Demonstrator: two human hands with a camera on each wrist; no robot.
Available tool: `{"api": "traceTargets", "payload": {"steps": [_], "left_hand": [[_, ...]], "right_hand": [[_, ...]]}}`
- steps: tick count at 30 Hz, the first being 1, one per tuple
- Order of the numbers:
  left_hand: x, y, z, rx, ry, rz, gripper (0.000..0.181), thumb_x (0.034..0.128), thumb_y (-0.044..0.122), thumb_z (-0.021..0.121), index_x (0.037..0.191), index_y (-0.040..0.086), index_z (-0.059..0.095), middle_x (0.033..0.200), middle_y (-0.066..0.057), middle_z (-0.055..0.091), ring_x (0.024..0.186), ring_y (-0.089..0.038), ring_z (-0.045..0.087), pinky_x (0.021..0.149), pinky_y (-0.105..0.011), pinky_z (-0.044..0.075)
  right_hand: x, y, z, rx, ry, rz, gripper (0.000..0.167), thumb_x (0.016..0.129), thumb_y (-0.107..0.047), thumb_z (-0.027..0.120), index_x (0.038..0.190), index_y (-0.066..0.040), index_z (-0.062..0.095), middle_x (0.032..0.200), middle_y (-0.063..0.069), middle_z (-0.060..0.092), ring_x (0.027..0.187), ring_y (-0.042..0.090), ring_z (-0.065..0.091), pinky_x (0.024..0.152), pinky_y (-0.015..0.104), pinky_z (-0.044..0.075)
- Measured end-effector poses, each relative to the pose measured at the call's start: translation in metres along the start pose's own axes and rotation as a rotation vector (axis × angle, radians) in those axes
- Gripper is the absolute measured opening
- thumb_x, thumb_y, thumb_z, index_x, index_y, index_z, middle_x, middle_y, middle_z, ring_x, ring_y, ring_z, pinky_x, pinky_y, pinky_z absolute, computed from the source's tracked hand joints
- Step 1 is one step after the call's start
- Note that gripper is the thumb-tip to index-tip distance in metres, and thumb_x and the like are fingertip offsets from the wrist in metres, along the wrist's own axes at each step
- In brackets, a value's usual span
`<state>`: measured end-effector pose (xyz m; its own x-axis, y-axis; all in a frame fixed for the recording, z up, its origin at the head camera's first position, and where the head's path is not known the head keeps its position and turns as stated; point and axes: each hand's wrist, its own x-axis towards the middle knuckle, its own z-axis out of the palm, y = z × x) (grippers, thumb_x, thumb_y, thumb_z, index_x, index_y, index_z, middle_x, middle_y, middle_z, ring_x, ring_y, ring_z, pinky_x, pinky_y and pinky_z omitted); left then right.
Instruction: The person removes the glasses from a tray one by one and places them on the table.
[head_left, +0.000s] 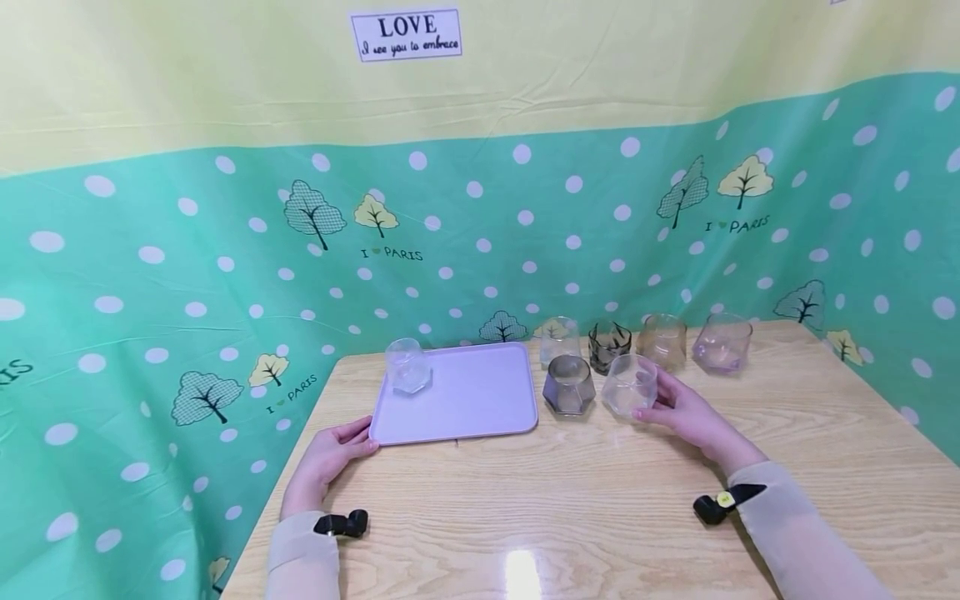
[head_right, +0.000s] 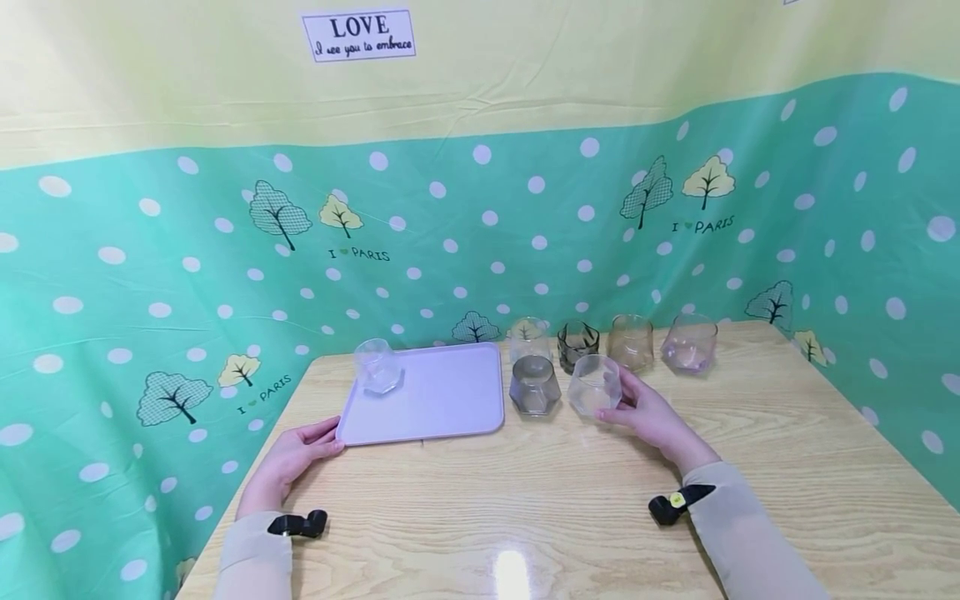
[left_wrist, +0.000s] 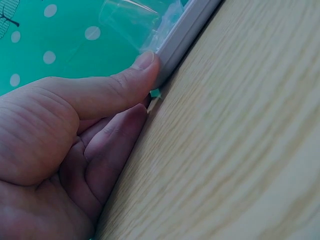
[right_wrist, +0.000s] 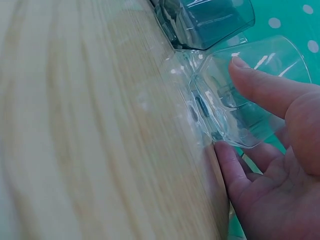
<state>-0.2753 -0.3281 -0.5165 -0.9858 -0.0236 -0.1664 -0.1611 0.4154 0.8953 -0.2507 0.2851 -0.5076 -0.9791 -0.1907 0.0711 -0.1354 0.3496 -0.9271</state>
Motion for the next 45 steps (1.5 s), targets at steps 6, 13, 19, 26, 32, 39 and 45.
{"api": "traceTargets", "payload": {"steps": [6,13,19,26,32,39,45], "left_hand": [[0.001,0.001,-0.001,0.044,0.008,0.019,0.074,0.0881,0.02,0.09,0.152,0.002,0.058,0.146,-0.014,0.062,0.156,-0.038,0.033,0.129,-0.058,0.018],[0.001,0.0,0.0,0.038,0.011,0.013,0.073,0.0878,0.02,0.091,0.152,0.003,0.058,0.146,-0.014,0.062,0.157,-0.038,0.032,0.129,-0.057,0.018],[-0.003,0.0,0.0,0.002,0.006,-0.011,0.075,0.0887,0.019,0.09,0.153,0.001,0.056,0.147,-0.015,0.061,0.157,-0.038,0.032,0.129,-0.058,0.018],[-0.003,0.001,0.0,0.021,0.005,-0.011,0.075,0.0887,0.022,0.09,0.154,0.004,0.056,0.148,-0.013,0.061,0.158,-0.038,0.03,0.129,-0.058,0.017],[-0.002,0.003,-0.001,0.039,0.012,-0.006,0.073,0.0885,0.02,0.09,0.152,0.004,0.058,0.149,-0.013,0.061,0.158,-0.039,0.029,0.129,-0.059,0.017],[-0.002,0.004,-0.001,0.023,0.016,0.003,0.073,0.0887,0.018,0.09,0.152,0.002,0.057,0.146,-0.014,0.062,0.157,-0.04,0.031,0.129,-0.059,0.018],[-0.002,0.002,0.001,0.019,0.017,0.021,0.07,0.089,0.015,0.089,0.151,0.001,0.059,0.143,-0.016,0.063,0.153,-0.037,0.039,0.128,-0.058,0.021]], "right_hand": [[0.0,-0.001,-0.001,-0.005,0.009,0.003,0.107,0.093,-0.017,0.084,0.173,-0.018,0.013,0.167,0.037,0.027,0.146,0.057,0.041,0.119,0.06,0.035],[0.0,-0.002,0.0,-0.007,0.017,0.019,0.11,0.091,-0.015,0.086,0.173,-0.012,0.012,0.167,0.037,0.026,0.147,0.059,0.038,0.12,0.063,0.033],[0.0,-0.009,0.0,0.022,0.051,-0.02,0.108,0.092,-0.016,0.085,0.171,-0.004,0.011,0.173,0.03,0.018,0.149,0.061,0.032,0.12,0.066,0.031],[-0.001,-0.033,0.003,-0.008,0.189,-0.168,0.095,0.098,-0.015,0.079,0.172,-0.016,0.02,0.177,0.017,0.02,0.153,0.055,0.03,0.119,0.062,0.035],[-0.007,-0.063,0.022,0.037,0.344,-0.32,0.085,0.097,0.001,0.076,0.169,-0.017,0.034,0.174,0.011,0.029,0.149,0.044,0.04,0.117,0.029,0.045],[0.002,-0.088,0.062,0.173,0.376,-0.539,0.076,0.089,0.019,0.071,0.158,-0.003,0.048,0.163,0.007,0.047,0.142,0.016,0.049,0.12,0.023,0.038],[0.013,-0.101,0.104,0.246,0.283,-0.568,0.067,0.091,0.017,0.071,0.153,0.001,0.051,0.156,0.014,0.052,0.132,0.021,0.057,0.112,0.029,0.05]]}}
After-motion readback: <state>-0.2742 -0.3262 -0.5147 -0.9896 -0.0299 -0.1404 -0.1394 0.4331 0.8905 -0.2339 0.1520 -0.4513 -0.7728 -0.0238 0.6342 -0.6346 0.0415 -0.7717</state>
